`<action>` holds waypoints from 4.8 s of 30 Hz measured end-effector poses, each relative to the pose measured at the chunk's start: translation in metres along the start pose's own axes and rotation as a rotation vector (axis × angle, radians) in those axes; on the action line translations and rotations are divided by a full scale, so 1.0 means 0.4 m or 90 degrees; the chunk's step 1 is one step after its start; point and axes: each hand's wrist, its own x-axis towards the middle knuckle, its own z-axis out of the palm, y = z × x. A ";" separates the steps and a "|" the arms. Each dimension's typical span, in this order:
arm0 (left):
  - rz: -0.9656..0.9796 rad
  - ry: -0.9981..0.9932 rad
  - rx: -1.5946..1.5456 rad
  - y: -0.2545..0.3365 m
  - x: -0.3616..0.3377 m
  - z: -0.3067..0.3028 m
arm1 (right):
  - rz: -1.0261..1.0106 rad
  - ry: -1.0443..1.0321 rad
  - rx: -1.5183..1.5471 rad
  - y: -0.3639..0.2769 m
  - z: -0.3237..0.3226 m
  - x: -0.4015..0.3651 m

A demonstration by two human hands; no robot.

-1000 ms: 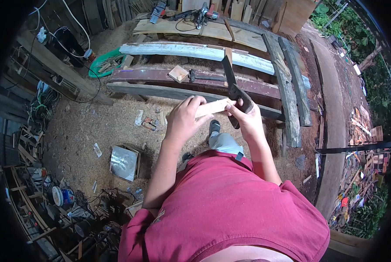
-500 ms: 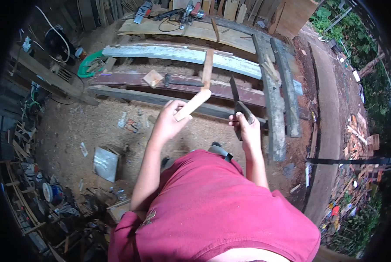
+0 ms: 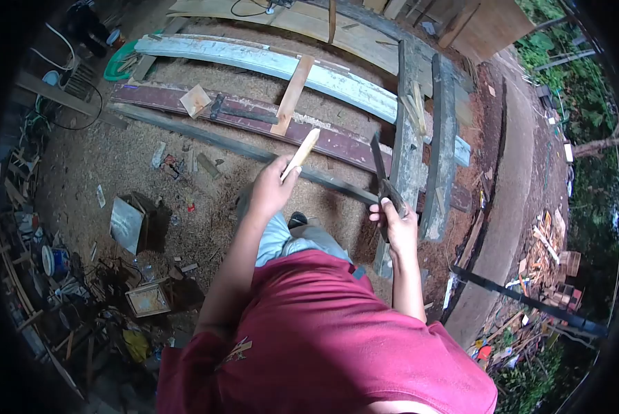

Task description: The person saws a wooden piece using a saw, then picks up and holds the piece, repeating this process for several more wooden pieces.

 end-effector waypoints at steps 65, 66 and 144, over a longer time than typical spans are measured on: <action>-0.474 0.505 0.519 -0.558 0.770 0.553 | 0.072 -0.326 -0.311 0.000 0.133 0.878; -0.467 0.513 0.514 -0.559 0.769 0.553 | 0.085 -0.327 -0.293 -0.001 0.133 0.881; 0.843 -0.708 0.311 -0.151 0.042 1.245 | 0.072 0.727 0.402 0.494 -0.124 -0.316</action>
